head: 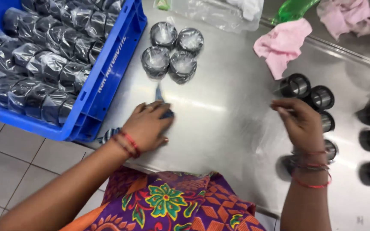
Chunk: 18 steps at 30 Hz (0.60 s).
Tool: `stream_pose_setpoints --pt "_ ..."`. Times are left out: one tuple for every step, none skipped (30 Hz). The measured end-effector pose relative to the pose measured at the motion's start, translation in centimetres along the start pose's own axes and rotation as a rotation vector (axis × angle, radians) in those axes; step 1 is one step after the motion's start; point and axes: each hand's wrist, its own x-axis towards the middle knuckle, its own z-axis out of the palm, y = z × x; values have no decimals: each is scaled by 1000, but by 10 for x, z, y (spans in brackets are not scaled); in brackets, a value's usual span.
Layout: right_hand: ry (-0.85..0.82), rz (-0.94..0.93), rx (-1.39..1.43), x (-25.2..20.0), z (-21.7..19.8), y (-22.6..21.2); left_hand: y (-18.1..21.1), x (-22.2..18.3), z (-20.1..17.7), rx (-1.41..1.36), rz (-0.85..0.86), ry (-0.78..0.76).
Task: The person wraps individual black circular metal parts in plastic, places them into a blue plastic crate, and wipes a part with a cloth.
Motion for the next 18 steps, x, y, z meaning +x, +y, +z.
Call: stream_pose_setpoints --pt "-59 -56 -44 13 6 -12 -4 -7 8 51 -165 30" --pt "-57 -65 -46 27 10 -18 -12 -18 16 52 -166 40" --pt "-109 -127 -65 40 16 -24 -22 -31 25 13 -188 183" --pt "-160 -189 -84 54 23 -31 -32 -43 33 -27 -210 326" --pt "-152 -198 -86 73 34 -26 -28 -52 37 -22 -206 336" --pt "-165 -199 -64 92 45 -21 -25 -60 40 -65 -169 492" --pt "-176 -199 -45 111 56 -18 -23 -68 45 -110 -128 648" --pt "-167 -206 -50 134 77 -1 -20 -71 48 -108 -120 658" --pt "-142 -195 5 157 97 16 -15 -74 52 -114 -133 704" --pt "-117 -183 60 181 117 33 -11 -77 57 -121 -146 749" --pt "-113 -189 51 204 136 54 -11 -77 58 -125 -140 758" --pt "-70 -192 15 229 154 76 -11 -77 60 -129 -158 806" --pt "-30 -199 -24 254 171 97 -10 -75 63 -137 -178 857" --pt "-28 -206 -36 279 185 128 -15 -75 66 -144 -175 869" --pt "172 -217 -149 306 198 159 -18 -74 70 -154 -175 898" --pt "373 -231 -260 333 209 191 -20 -72 74 -165 -175 928" --pt "369 -238 -262 348 212 206 -23 -72 80 -167 -180 934" --pt "508 -196 -343 363 215 222 -25 -72 85 -178 -171 937"
